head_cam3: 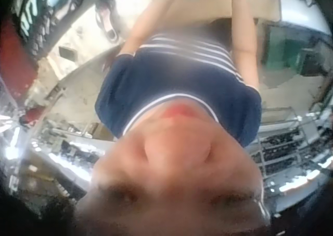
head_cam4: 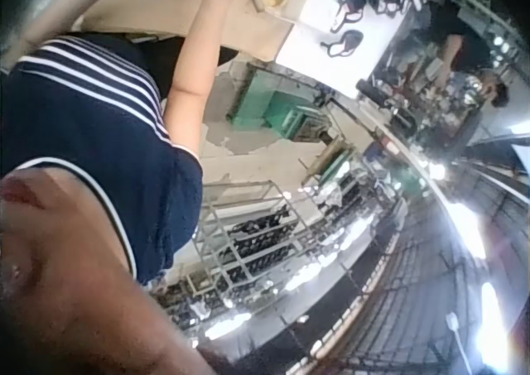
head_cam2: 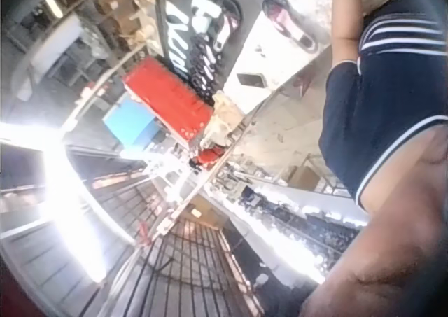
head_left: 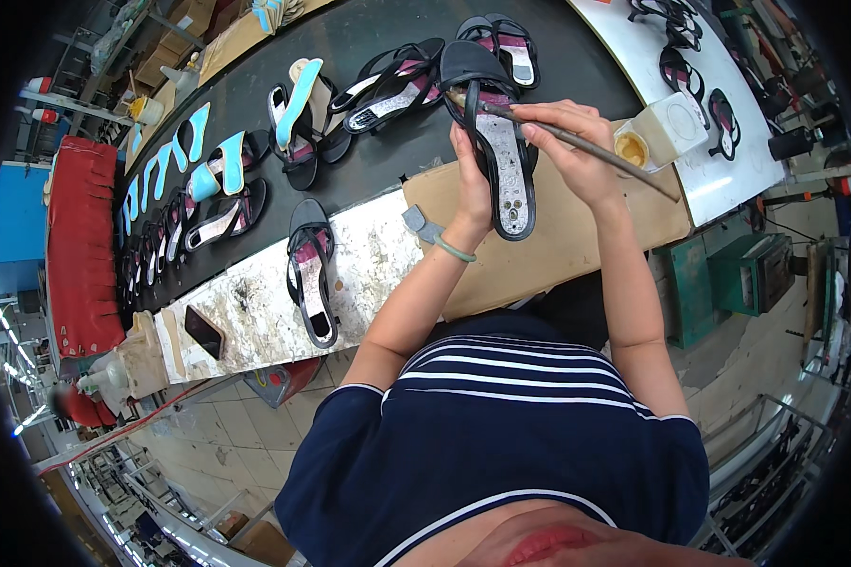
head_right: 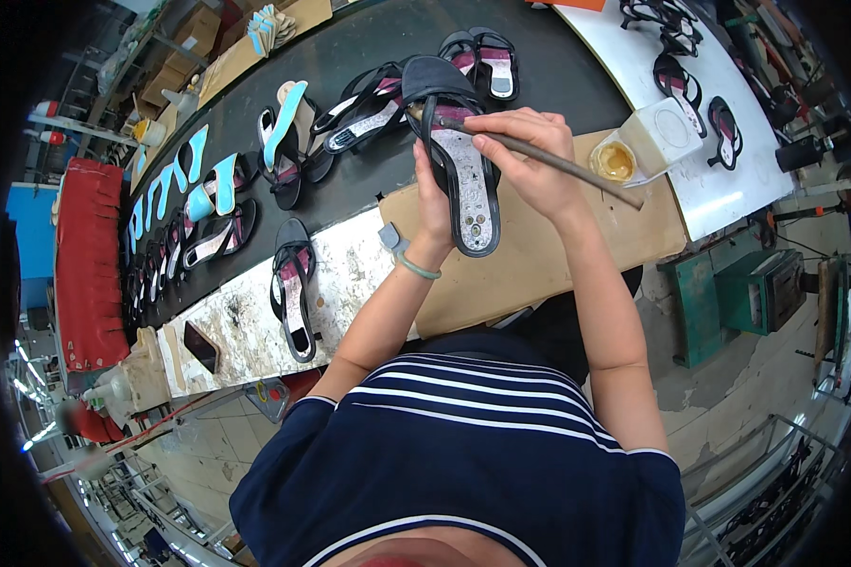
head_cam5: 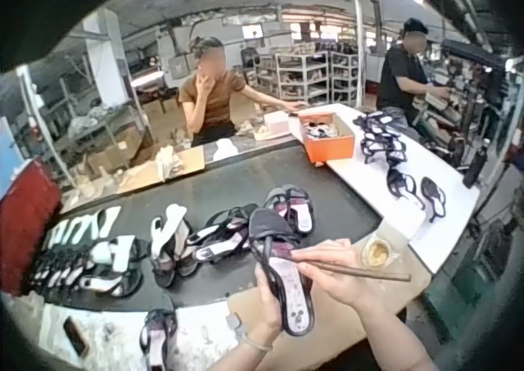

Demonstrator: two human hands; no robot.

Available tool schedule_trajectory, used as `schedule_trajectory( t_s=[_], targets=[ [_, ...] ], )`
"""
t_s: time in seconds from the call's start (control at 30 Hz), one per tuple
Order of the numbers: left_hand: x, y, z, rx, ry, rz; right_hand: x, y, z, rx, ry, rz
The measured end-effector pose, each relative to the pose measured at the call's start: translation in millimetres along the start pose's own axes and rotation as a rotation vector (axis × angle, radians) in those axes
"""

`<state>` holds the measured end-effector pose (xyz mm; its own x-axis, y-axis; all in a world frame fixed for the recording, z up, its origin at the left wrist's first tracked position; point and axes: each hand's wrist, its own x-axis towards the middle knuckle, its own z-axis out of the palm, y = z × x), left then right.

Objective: Applying adhesive to shoe insoles using a brush in a manufacturing setting.

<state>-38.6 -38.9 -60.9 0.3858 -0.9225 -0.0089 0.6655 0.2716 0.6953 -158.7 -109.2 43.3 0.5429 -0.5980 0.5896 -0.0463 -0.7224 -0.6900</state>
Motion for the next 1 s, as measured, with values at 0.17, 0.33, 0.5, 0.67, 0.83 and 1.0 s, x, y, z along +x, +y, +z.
schedule_trajectory(
  t_s=[0.17,0.33,0.5,0.67,0.83,1.0],
  targets=[
    [-2.7,1.4,2.7,0.031,0.022,0.014,8.5,-0.2,-13.1,0.039,-0.083,0.018],
    [-4.5,4.6,5.8,0.049,0.011,0.037,7.4,-4.0,-25.2,0.064,-0.162,0.019],
    [-1.9,7.2,1.8,0.014,0.066,0.109,-12.1,-12.5,-29.6,0.008,-0.008,0.035],
    [-5.1,16.4,6.8,-0.075,0.076,0.02,-29.7,-20.2,7.3,-0.134,0.206,-0.066],
    [-7.6,19.7,10.0,-0.112,0.068,0.045,-34.4,-7.7,29.9,-0.206,0.283,-0.118],
    [-10.7,22.2,6.8,-0.148,0.081,0.06,-39.0,-10.4,38.2,-0.284,0.325,-0.135]
  ],
)
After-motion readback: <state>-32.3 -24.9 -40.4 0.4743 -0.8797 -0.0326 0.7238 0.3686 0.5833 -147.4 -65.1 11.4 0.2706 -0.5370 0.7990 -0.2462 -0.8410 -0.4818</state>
